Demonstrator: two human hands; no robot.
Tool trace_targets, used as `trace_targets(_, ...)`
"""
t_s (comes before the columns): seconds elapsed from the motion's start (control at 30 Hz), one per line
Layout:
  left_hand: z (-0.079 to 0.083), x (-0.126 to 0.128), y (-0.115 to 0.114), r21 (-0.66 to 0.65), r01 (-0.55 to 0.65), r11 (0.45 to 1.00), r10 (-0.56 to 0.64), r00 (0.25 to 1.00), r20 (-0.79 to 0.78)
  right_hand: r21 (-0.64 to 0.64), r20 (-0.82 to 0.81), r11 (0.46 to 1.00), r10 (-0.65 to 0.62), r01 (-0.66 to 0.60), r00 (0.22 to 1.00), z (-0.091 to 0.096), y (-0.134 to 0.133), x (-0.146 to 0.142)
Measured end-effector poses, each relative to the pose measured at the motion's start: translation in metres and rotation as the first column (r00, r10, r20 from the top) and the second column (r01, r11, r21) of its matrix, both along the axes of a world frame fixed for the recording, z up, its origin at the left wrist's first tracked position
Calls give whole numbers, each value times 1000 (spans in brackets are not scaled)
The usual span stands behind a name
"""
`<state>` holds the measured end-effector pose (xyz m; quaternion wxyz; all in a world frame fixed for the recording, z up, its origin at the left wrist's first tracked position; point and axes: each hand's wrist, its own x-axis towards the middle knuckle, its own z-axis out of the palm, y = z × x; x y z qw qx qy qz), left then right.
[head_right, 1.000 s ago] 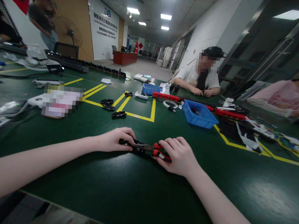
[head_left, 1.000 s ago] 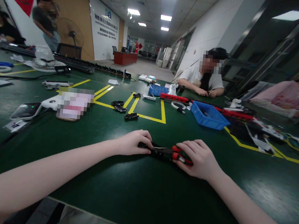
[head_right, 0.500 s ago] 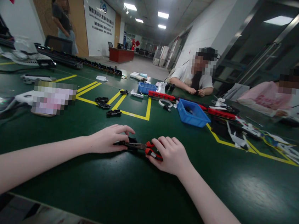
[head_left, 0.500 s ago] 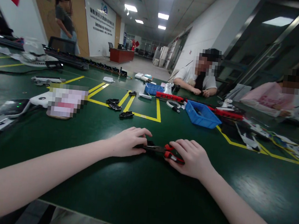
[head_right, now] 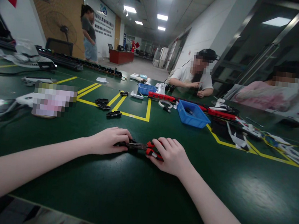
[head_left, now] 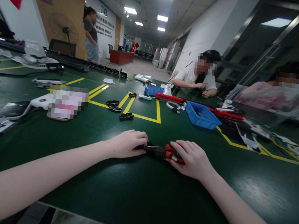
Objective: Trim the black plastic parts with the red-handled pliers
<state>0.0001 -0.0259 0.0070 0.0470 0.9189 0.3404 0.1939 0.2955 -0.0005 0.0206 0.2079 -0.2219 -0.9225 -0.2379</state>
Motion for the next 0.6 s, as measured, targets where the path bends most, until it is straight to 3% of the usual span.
trace_targets(0.23, 3, 0, 0, -70, 0, 998, 4, 999, 51, 22, 21, 1000, -22, 22, 1000, 3, 2, 1)
trace_targets(0.6, 4, 0, 1, -92, 5, 996, 1, 998, 61, -88, 11, 996, 4, -3, 1000, 3, 1, 1)
